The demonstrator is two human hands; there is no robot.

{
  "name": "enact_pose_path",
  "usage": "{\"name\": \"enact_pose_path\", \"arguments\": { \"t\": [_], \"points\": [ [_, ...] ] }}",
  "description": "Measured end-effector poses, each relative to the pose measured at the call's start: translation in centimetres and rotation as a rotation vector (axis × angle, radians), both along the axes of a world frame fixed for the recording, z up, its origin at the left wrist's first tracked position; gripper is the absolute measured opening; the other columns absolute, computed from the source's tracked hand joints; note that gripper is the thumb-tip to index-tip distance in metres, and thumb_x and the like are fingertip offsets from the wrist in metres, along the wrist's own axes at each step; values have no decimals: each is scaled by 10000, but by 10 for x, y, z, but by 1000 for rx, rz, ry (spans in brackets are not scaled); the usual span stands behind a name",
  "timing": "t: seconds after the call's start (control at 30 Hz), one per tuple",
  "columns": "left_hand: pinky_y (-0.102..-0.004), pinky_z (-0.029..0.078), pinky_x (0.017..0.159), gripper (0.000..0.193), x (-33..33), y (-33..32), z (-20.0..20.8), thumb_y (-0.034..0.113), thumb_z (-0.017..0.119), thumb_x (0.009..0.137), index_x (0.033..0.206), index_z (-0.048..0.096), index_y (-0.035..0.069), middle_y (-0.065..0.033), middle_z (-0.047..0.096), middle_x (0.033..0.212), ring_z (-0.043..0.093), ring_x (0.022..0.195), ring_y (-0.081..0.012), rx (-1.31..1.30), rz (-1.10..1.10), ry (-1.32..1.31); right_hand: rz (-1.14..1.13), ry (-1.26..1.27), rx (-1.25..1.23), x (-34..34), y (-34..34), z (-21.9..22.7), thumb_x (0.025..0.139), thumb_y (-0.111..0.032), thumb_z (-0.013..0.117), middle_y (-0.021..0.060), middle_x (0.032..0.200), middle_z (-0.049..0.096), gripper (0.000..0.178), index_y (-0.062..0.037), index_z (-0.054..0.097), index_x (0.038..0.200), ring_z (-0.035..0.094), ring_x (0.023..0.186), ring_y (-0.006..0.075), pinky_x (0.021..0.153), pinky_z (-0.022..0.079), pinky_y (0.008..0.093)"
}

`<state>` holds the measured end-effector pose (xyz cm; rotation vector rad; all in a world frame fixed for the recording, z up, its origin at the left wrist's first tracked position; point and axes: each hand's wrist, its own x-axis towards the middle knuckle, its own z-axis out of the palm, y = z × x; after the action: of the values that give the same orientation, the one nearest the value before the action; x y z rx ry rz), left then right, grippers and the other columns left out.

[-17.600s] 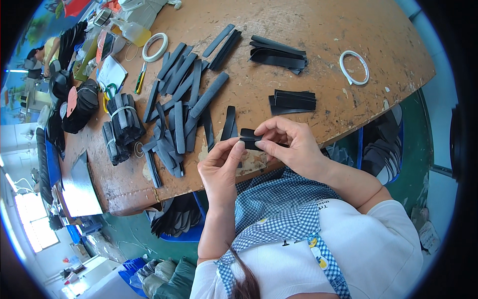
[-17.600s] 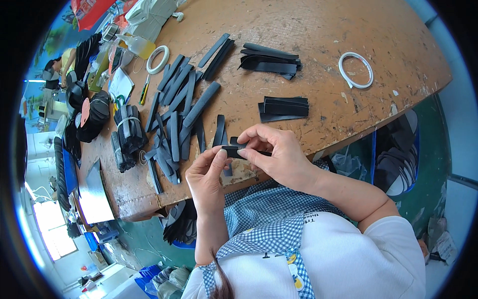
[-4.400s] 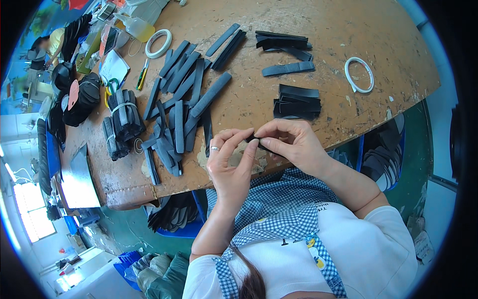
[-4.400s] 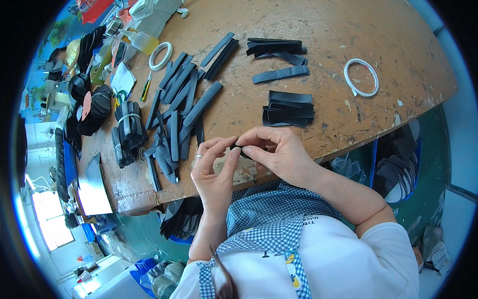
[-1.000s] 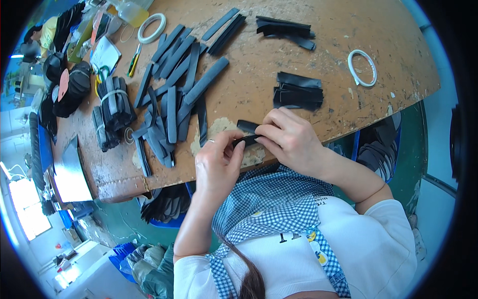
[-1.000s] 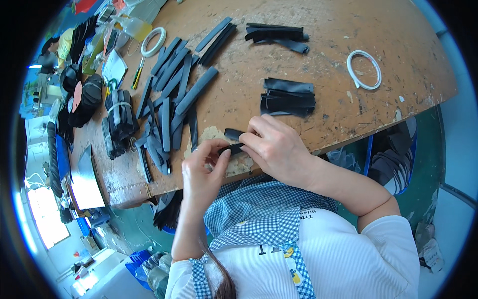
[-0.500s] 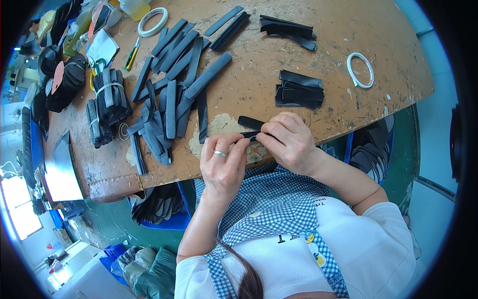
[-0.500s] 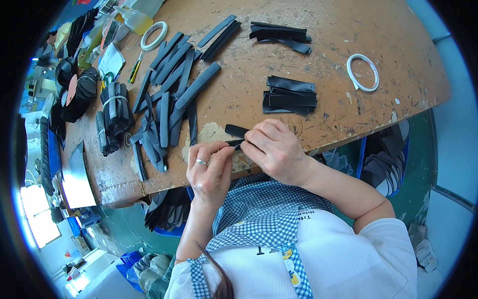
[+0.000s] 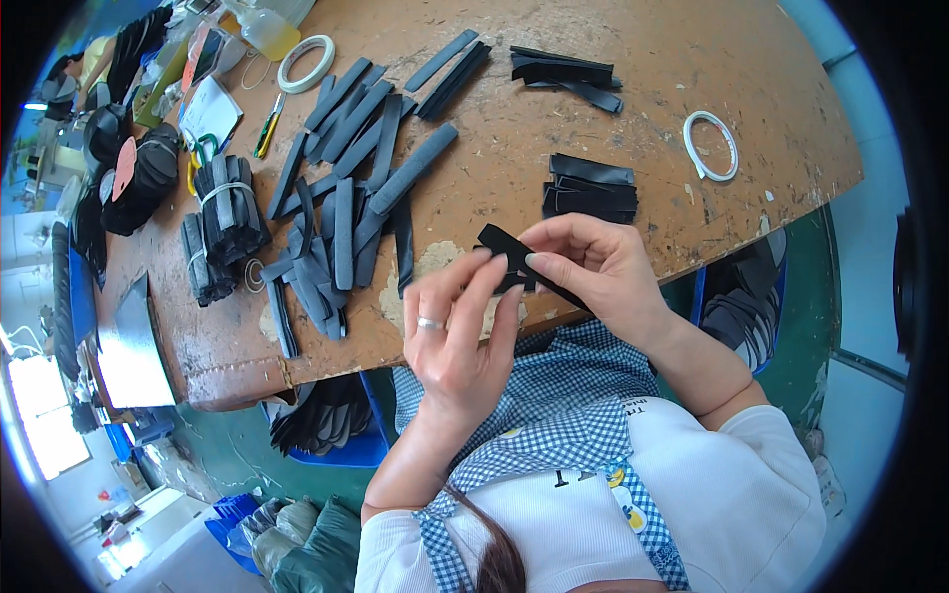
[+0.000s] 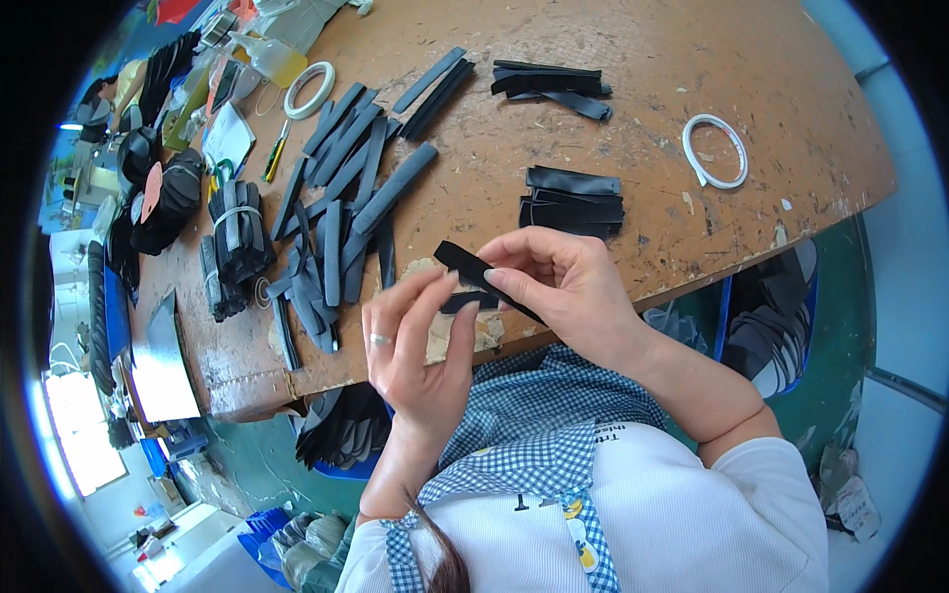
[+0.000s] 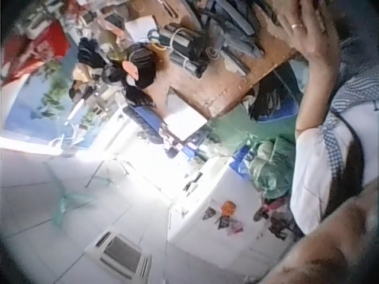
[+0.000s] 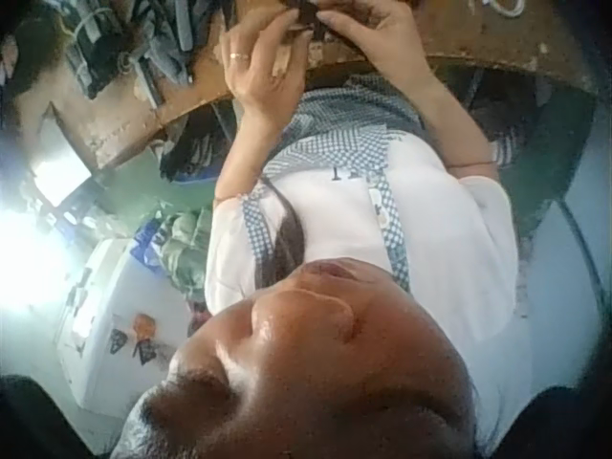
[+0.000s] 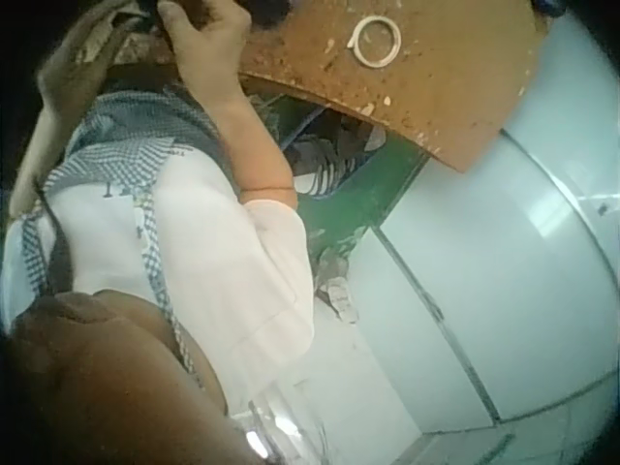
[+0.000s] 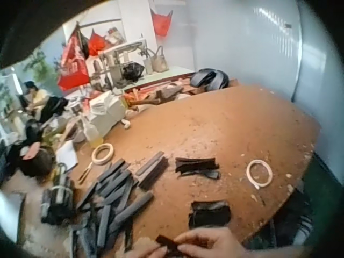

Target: The person attaches adhesive strips to foam pieces by hand, folding and pressing them together, and stacks the assembled strips on the workbench.

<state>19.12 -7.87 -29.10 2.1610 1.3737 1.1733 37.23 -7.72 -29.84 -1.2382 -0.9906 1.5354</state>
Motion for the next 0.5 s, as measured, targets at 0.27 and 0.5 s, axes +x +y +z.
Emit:
{"name": "enact_pose_path", "arguments": {
  "t": [0.27,0.5],
  "points": [
    [-340,520,849,315,8,4,-7,20,795,800,1110,738,31,-98,703,1102,635,1017,-240,-201,6,-74,64,35,-37,6,-4,2,974,-64,670,41,997,715,200,6,694,1160,676,883,69,770,573,215],
    [-261,487,807,204,14,5,-4,17,751,881,1084,746,9,-76,702,1055,629,970,-137,-449,-33,-299,90,15,-40,15,-4,7,975,-65,669,36,999,716,202,0,702,1163,666,862,61,755,563,212]
  ]
}}
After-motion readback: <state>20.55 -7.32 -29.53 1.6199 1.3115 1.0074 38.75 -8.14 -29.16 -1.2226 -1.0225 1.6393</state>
